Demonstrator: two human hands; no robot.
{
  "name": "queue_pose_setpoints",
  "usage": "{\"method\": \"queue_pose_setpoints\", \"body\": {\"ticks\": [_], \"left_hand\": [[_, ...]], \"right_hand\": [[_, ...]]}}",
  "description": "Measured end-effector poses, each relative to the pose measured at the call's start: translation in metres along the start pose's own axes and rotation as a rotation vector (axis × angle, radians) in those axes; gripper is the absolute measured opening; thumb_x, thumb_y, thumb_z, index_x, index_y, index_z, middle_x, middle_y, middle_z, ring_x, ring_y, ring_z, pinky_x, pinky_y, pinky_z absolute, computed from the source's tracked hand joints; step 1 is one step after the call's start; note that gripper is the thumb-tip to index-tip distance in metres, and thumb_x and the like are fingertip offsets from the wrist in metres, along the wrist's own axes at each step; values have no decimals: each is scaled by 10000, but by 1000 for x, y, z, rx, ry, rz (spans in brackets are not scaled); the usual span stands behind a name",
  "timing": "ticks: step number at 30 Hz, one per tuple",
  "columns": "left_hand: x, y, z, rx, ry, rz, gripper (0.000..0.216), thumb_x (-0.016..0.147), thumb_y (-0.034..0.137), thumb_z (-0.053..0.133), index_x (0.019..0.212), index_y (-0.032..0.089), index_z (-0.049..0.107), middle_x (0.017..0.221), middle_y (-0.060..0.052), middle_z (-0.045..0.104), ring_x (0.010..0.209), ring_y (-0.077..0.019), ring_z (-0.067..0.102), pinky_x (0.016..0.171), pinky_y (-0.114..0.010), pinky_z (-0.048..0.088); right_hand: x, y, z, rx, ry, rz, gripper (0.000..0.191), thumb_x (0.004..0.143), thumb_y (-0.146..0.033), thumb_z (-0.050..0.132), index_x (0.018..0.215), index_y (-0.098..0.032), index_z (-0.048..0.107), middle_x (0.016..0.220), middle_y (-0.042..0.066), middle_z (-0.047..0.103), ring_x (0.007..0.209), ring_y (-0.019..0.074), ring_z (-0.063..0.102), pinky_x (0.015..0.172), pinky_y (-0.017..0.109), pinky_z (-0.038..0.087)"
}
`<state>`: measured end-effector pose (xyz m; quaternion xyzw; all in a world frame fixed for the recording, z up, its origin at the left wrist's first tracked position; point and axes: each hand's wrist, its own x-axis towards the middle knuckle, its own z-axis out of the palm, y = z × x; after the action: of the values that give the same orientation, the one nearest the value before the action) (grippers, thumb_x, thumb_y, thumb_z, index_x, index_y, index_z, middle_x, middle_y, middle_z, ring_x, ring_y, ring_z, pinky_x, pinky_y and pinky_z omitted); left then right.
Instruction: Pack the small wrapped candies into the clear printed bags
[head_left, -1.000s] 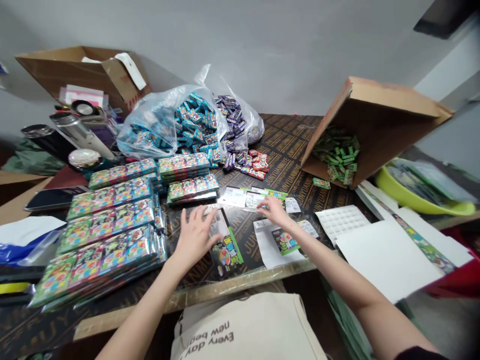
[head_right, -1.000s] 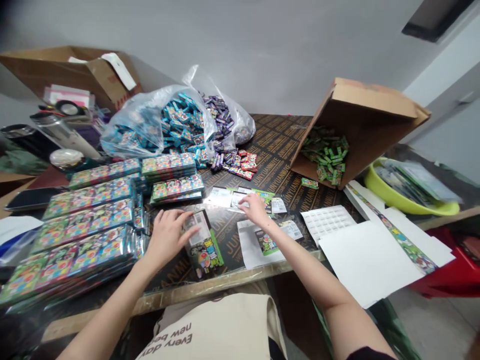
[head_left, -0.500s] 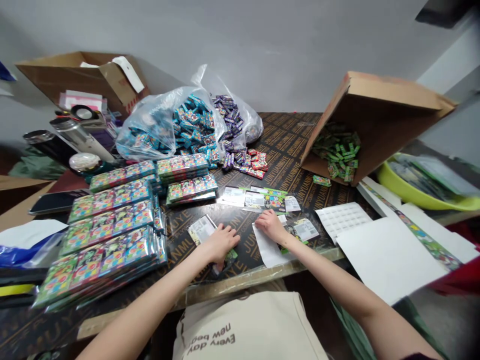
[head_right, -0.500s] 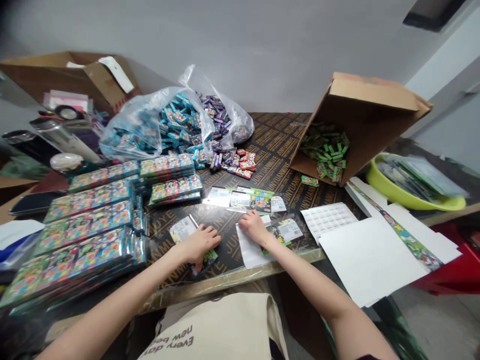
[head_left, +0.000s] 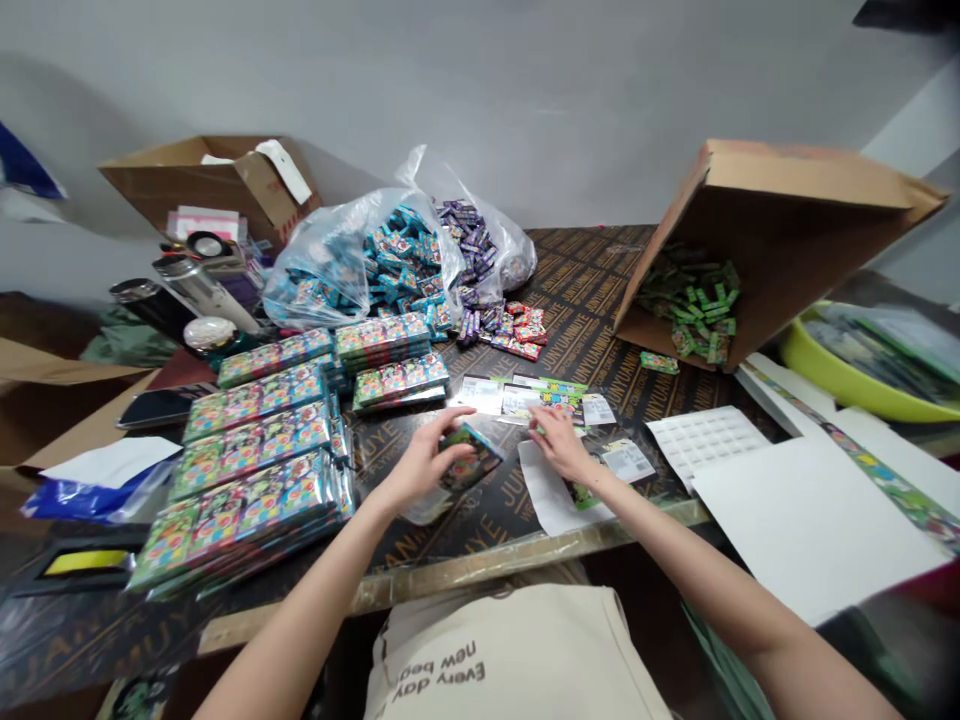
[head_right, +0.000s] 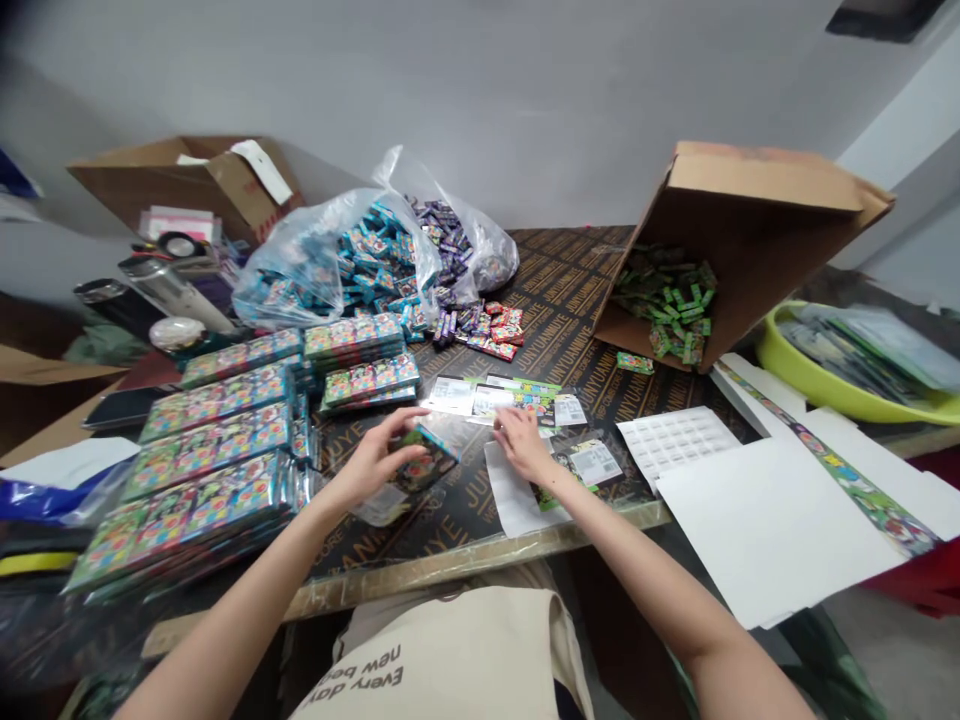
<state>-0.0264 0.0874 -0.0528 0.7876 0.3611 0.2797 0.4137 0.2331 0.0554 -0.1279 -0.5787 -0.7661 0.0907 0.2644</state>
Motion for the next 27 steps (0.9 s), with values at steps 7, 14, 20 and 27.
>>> {"method": "queue_pose_setpoints", "body": {"ticks": [7,14,20,27], "left_hand": [[-21,-9,22,-286,311,-103,237,755,255,578,975,168,562,946,-52,610,861,-171,573,771,-301,455],[-24,8,18,-27,332,6,153,724,268,641,853,187,655,827,-40,594,793,-169,567,672,-278,457],[-22,14,17,43,312,88,154,755,218,609,895,215,676,811,-38,588,773,-160,561,703,-291,454],[-24,8,17,111,306,154,129,769,197,591,867,209,674,841,-45,587,777,-147,559,707,-276,453]], "right_hand": [[24,-77,-22,931,73,164,416,817,-356,527,1196,-249,391,1028,63,595,917,176,583,782,320,461],[20,-101,-19,928,140,181,344,750,-258,604,1081,-222,518,790,22,634,737,162,607,718,315,489],[21,-102,-24,1025,152,266,479,698,-255,662,1127,-241,448,721,-8,622,679,155,606,669,299,494],[15,-99,-29,876,54,140,347,802,-278,555,1138,-231,482,822,33,649,795,175,617,752,326,474]]}}
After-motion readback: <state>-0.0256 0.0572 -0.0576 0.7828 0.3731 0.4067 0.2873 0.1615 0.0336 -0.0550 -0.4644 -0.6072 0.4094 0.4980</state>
